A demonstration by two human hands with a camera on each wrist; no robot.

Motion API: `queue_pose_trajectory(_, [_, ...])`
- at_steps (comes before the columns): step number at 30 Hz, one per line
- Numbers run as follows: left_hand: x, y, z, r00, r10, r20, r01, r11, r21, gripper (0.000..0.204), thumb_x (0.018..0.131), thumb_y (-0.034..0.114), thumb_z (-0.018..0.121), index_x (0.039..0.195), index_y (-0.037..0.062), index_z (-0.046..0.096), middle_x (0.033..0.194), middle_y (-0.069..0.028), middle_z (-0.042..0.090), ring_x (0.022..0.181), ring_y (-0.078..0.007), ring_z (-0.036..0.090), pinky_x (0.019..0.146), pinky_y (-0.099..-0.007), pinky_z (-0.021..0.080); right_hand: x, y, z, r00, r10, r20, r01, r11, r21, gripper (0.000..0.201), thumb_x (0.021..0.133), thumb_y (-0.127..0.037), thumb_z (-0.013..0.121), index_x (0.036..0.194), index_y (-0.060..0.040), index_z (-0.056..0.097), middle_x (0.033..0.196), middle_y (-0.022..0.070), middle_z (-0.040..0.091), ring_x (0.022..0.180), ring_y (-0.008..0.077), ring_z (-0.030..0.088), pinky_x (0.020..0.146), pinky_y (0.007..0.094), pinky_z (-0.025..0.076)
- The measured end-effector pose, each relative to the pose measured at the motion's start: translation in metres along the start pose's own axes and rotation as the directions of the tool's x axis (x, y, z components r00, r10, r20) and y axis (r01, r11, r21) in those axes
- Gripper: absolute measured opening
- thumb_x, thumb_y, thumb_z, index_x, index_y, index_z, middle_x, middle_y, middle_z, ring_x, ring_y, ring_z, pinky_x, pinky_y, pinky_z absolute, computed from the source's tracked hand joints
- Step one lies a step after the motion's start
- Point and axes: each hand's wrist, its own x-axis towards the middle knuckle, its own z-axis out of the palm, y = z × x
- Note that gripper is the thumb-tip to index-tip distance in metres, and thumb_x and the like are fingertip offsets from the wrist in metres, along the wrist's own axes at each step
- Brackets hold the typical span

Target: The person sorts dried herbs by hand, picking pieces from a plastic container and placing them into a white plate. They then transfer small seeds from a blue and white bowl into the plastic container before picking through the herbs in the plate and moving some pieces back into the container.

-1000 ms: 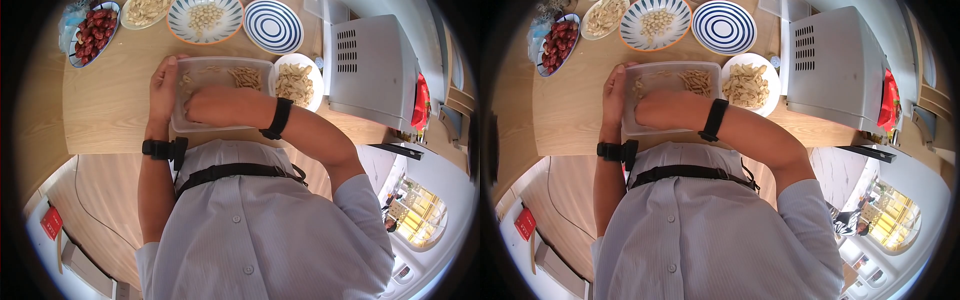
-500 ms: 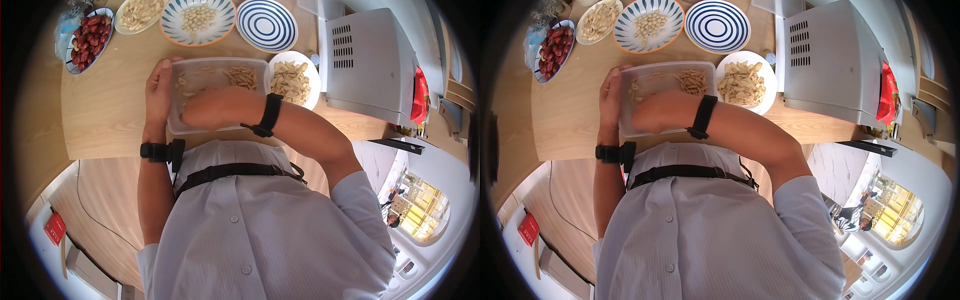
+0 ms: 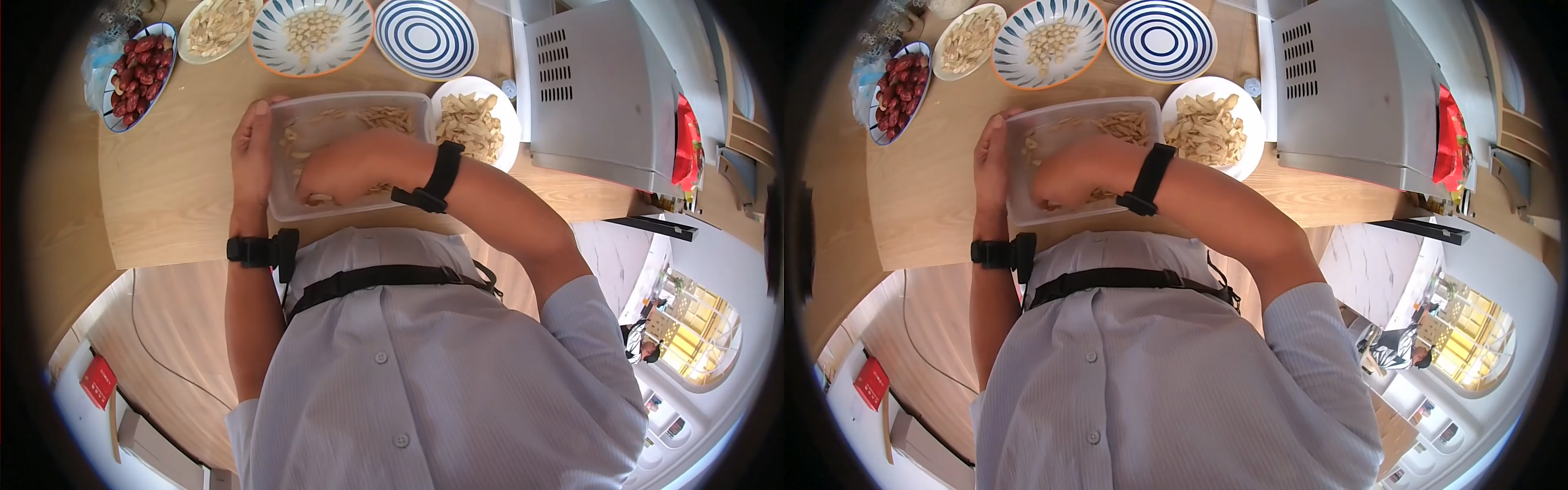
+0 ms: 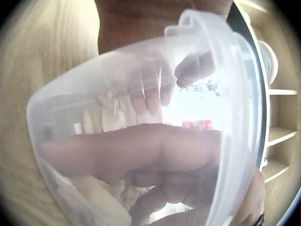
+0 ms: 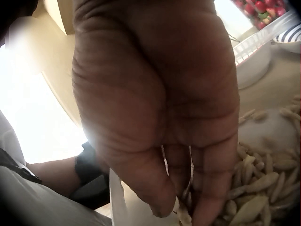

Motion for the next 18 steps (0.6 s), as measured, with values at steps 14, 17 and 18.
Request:
queue_pose_trajectory(14, [0.002, -0.004, -0.006, 0.999, 0.017, 0.046, -0.018, 1.000, 0.023, 0.040, 0.113, 0.032, 0.046, 0.126, 0.0001, 0.067, 0.116, -0.0062, 0.071, 0.107, -0.0147, 0.064, 0.098, -0.0313, 0.050, 0.020, 0.020, 0.011, 0.996, 0.034, -0.081, -0.032, 0.999, 0.033, 0.029, 0.082, -0.008, 0.066, 0.109, -0.0084, 0.077, 0.098, 0.0130, 0.077, 0.090, 0.0330, 0.073, 0.080, 0.0460, 0.056])
queue_pose_trajectory(17, [0.002, -0.004, -0.006, 0.999, 0.006, 0.042, -0.007, 1.000, 0.024, 0.040, 0.113, 0.032, 0.046, 0.126, 0.0001, 0.067, 0.116, -0.0064, 0.071, 0.107, -0.0149, 0.064, 0.098, -0.0315, 0.050, 0.022, 0.023, 0.014, 0.996, 0.056, -0.075, -0.048, 0.994, 0.101, 0.031, 0.082, -0.008, 0.065, 0.111, -0.0080, 0.077, 0.098, 0.0127, 0.077, 0.088, 0.0322, 0.074, 0.079, 0.0441, 0.056])
queue_pose_trajectory(18, [0.002, -0.004, -0.006, 0.999, 0.001, 0.040, -0.002, 1.000, 0.020, 0.040, 0.113, 0.032, 0.046, 0.126, 0.0001, 0.067, 0.116, -0.0065, 0.071, 0.107, -0.0150, 0.064, 0.098, -0.0316, 0.050, 0.022, 0.022, 0.014, 0.995, 0.066, -0.076, -0.057, 0.992, 0.115, 0.031, 0.083, -0.007, 0.064, 0.111, -0.0078, 0.076, 0.098, 0.0125, 0.077, 0.088, 0.0317, 0.074, 0.079, 0.0435, 0.056])
